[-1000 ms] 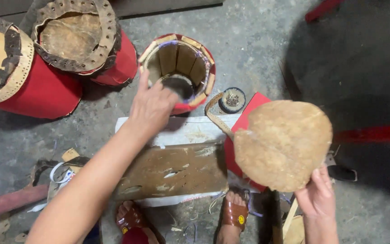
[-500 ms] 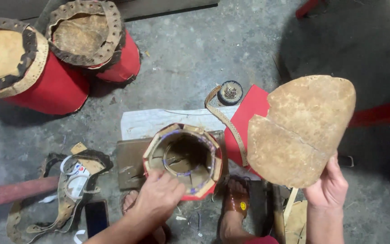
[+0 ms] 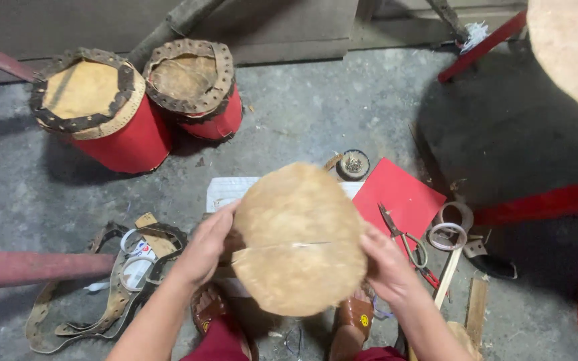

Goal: The person marks a circular drumhead with a white strip, then uses a hammer to drive nails along the edge to secure it. The person works on the floor surrounded by red drum shells and tools.

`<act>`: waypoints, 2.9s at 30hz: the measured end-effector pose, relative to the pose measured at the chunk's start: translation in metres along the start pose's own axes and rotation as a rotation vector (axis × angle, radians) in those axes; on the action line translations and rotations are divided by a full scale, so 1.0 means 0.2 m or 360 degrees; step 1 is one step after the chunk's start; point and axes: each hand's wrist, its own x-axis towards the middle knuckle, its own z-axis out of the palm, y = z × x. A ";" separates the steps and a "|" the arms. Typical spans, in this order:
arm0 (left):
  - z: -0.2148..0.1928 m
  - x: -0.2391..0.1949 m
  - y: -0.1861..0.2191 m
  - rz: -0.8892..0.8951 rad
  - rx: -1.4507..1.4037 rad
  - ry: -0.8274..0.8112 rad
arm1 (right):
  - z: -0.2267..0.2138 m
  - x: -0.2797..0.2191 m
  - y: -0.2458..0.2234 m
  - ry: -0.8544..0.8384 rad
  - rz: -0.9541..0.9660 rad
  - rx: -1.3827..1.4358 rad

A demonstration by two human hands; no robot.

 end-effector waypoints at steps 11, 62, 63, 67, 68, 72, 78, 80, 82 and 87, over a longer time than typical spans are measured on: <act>0.07 0.18 -0.01 -0.0621 0.0857 0.0274 | -0.15 0.22 0.13 0.0320 -0.0744 -0.1655; -0.07 0.13 -0.39 -0.0387 0.0226 0.0124 | -0.04 0.16 0.13 0.0254 -0.0229 -0.1777; -0.06 0.13 -0.42 -0.0341 0.0029 0.0119 | -0.01 0.13 0.11 0.0251 -0.0289 -0.1661; -0.06 0.16 -0.46 -0.0369 -0.0081 0.0101 | 0.04 0.06 0.08 0.0214 -0.0393 -0.1407; -0.07 0.17 -0.48 -0.0380 -0.0124 0.0114 | 0.07 0.05 0.08 0.0200 -0.0408 -0.1278; -0.03 0.13 -0.40 -0.0375 -0.0146 0.0132 | 0.09 0.01 0.07 0.0162 -0.0379 -0.1017; -0.02 0.11 -0.45 -0.0411 -0.0126 0.0244 | -0.13 0.08 0.18 0.0106 -0.0574 -0.0621; -0.09 0.12 -0.54 -0.0418 -0.0082 0.0268 | -0.28 0.14 0.34 0.0214 -0.0527 -0.0509; -0.11 0.10 -0.54 -0.0422 -0.0041 0.0292 | -0.37 0.14 0.44 0.0319 -0.0481 -0.0399; -0.15 0.10 -0.56 -0.0543 -0.0143 0.0302 | -0.56 0.06 0.52 0.0314 -0.0297 -0.0211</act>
